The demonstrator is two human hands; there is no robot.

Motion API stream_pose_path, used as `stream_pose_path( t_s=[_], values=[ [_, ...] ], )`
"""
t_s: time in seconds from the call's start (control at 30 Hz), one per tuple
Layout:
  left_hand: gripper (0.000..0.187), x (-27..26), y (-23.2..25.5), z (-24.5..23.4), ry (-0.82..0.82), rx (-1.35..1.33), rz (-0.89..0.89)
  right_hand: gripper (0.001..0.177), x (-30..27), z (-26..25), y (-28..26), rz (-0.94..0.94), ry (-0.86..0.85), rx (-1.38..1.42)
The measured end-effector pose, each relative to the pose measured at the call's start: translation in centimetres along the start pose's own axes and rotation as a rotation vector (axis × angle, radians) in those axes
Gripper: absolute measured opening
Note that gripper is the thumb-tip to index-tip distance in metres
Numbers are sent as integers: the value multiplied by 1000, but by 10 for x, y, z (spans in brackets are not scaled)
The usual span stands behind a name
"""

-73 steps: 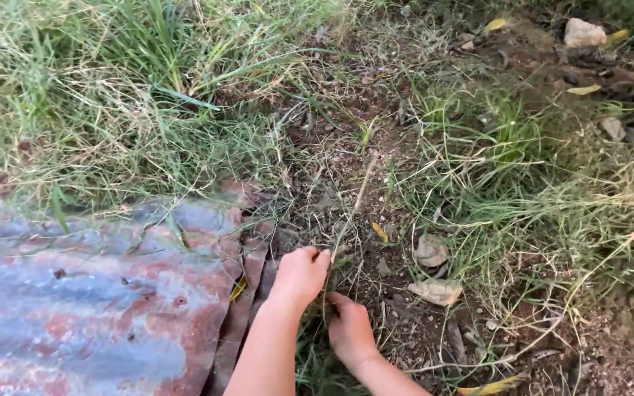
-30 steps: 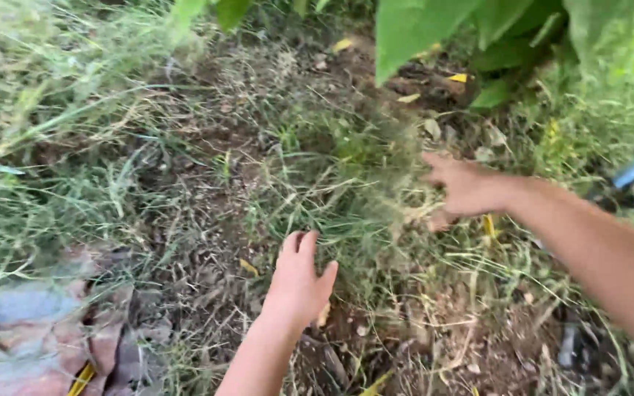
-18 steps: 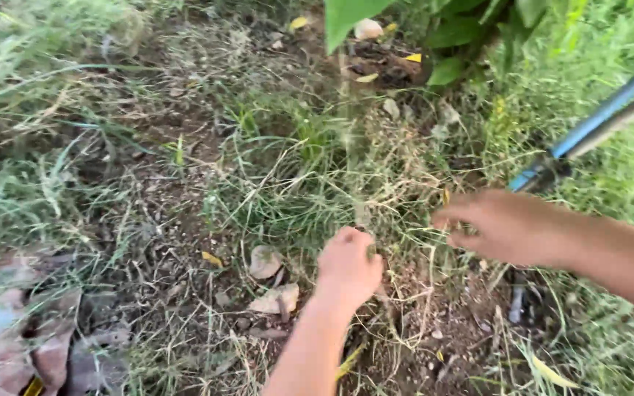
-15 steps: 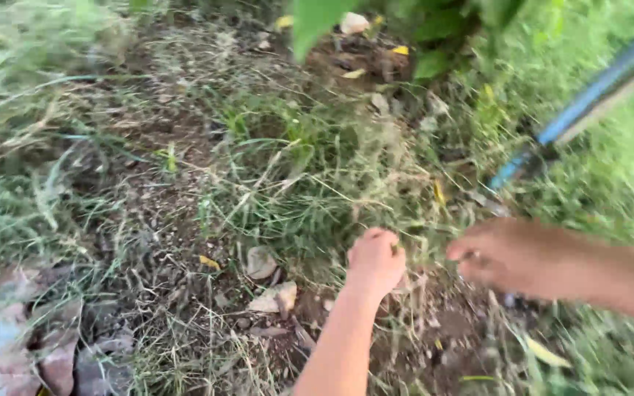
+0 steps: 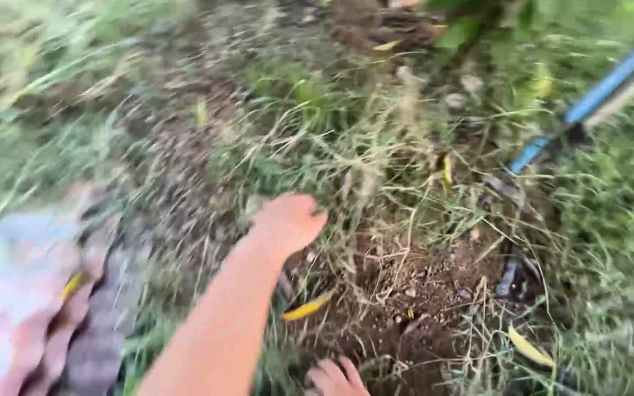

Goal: Pulling weeds and grass by hand from around a tree and near a stack of metal sheets.

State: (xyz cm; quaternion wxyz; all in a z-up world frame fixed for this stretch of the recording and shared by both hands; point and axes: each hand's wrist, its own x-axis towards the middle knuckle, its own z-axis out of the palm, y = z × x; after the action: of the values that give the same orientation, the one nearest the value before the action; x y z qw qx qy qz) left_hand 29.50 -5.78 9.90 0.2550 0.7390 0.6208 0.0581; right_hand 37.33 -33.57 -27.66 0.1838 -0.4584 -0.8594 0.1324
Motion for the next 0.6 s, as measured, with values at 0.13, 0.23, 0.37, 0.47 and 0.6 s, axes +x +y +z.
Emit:
stream_pose_path(
  t_s=[0.13, 0.23, 0.37, 0.47, 0.6],
  values=[
    [60, -104, -56, 0, -101, 300, -377, 21, 42, -126, 5, -222, 66, 195],
    [78, -193, -59, 34, -196, 236, -738, 28, 62, -198, 7, -270, -130, 265],
    [105, -256, -50, 103, -289, 99, -1135, 10, 44, -251, 22, -202, -484, -127],
    [110, -264, -69, 153, -109, -127, -1259, 16, 35, -256, 44, -386, -135, -3],
    [85, -273, -83, 199, -23, -266, -1385, 17, 22, -230, 43, -395, -185, 77]
  ],
)
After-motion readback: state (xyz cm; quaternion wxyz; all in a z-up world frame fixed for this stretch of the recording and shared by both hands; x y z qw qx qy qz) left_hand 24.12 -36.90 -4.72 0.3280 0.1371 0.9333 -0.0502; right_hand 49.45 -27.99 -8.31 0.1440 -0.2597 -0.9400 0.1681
